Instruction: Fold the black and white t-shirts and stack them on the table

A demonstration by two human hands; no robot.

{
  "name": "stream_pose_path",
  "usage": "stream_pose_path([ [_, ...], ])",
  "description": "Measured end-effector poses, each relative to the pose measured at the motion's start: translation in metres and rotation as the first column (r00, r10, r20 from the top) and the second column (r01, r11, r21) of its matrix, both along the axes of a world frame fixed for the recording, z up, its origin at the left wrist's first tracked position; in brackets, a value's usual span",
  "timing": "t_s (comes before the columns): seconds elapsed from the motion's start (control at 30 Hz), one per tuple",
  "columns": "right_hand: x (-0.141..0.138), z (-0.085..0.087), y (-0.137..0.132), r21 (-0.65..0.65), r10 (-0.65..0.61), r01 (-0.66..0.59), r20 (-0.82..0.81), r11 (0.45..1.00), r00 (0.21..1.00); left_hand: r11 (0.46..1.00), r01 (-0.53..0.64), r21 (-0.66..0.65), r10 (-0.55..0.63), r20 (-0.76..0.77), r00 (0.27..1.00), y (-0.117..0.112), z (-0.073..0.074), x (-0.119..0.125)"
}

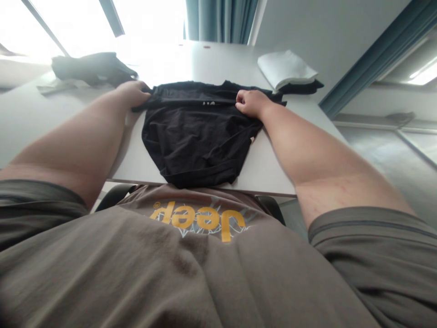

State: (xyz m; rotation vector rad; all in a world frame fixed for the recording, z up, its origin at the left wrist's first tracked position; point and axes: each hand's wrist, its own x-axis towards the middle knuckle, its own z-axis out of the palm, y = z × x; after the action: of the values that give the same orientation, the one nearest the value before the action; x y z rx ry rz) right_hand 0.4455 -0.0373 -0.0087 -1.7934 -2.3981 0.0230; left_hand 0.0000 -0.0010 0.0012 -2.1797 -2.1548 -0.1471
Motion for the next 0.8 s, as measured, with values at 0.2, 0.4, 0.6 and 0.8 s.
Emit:
stream_pose_path([
  [0.2, 0.0, -0.001, 0.001, 0.026, -0.013, 0.012, 0.036, 1.0, 0.999, 1.0, -0.016, -0.008, 0.016, 0.043, 0.999, -0.001, 0.0, -0.001],
  [0.4, -0.001, 0.001, -0.001, -0.006, -0.024, 0.024, 0.005, 1.0, 1.0, 1.0, 0.0, -0.006, 0.0, 0.013, 1.0, 0.0, 0.0, -0.002],
  [0.6, -0.001, 0.001, -0.002, -0.008, -0.026, 0.026, 0.003, 1.0, 1.0, 1.0, -0.005, 0.004, 0.005, 0.028, 1.0, 0.004, -0.003, -0.004],
  [0.8, 0.0, 0.0, -0.001, 0.024, -0.017, 0.016, 0.02, 1.0, 1.0, 1.0, -0.026, 0.009, 0.025, 0.038, 0.999, 0.01, -0.005, -0.006],
])
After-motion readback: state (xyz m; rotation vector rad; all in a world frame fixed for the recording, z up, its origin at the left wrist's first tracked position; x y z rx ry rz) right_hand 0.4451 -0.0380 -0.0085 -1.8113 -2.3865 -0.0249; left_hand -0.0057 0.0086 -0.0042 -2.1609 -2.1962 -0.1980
